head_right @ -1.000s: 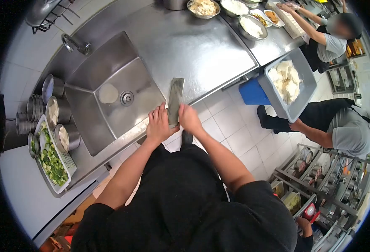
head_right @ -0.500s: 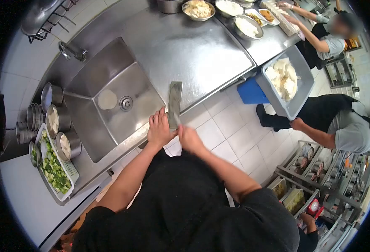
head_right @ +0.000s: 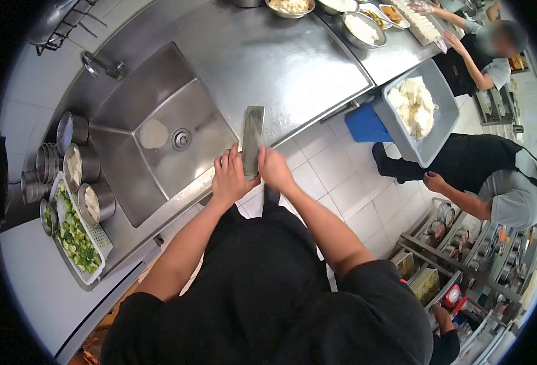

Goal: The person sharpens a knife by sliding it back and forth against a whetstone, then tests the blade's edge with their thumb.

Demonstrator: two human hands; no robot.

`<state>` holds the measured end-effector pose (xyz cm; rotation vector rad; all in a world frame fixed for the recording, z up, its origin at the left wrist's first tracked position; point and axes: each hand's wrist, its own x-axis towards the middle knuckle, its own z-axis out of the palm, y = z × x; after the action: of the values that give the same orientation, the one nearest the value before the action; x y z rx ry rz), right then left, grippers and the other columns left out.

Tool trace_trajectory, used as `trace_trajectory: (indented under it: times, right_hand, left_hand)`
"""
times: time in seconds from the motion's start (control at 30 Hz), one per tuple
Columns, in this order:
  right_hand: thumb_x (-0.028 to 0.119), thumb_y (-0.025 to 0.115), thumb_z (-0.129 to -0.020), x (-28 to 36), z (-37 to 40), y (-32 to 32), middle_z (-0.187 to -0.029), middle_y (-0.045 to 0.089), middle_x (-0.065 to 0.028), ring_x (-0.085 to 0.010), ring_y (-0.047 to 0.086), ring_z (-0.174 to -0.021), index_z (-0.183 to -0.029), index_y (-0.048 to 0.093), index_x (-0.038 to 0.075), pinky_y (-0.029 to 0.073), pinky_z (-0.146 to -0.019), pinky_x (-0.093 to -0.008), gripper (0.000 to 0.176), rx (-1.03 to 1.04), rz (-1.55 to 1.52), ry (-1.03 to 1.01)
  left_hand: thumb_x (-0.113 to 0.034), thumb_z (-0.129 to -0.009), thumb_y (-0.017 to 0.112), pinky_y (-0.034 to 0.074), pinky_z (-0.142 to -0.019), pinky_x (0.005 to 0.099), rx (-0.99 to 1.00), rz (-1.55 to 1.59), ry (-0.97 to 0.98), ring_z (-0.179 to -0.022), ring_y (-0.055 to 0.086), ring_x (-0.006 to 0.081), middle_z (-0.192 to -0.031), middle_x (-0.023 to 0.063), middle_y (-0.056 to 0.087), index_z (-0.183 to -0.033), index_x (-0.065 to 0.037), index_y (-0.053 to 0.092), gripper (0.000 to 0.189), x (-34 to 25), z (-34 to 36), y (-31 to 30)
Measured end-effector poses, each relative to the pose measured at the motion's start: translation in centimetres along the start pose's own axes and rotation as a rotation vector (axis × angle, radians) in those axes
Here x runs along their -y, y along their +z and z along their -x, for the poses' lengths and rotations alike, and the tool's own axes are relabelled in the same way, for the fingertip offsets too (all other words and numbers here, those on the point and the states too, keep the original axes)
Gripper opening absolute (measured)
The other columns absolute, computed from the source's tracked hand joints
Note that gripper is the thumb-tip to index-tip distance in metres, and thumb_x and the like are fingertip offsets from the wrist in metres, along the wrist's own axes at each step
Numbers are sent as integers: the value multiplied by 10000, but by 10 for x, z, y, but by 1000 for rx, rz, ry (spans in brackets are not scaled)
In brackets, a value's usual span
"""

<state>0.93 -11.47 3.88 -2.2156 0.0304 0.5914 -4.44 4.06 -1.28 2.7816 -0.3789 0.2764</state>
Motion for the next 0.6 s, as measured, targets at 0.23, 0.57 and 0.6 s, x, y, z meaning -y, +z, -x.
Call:
trace_trajectory:
  times: [0.23,0.57,0.6]
  right_hand:
    - [222,402,-1046,-45,57,40,-767,637,-296,-520,632,-777,-880,615,-69,504,-639,-571,397,-110,72,-304]
    - [211,400,-1044,-39,56,33,-849,646,-331,-501,642,-821,-889,647,-60,510,-744,-571,398,-73,82,-216]
    - [207,381,-1049,-41,46,30,-840,648,-333,-469,663,-818,-889,643,-64,527,-720,-549,409,-72,98,-256]
  left_hand:
    - [-505,-661,811,313,-1055,522,52,2,-28,-1254,456,383,-1428,271,458,-1215,74,479,868,3,-5,2]
    - [-442,-670,829,351,-1018,512,46,24,-16,-1230,481,382,-1403,258,474,-1230,76,456,850,1,-6,-7]
    - [-442,-670,829,351,-1018,512,58,26,-18,-1230,481,382,-1403,258,474,-1230,76,456,850,1,-4,-8]
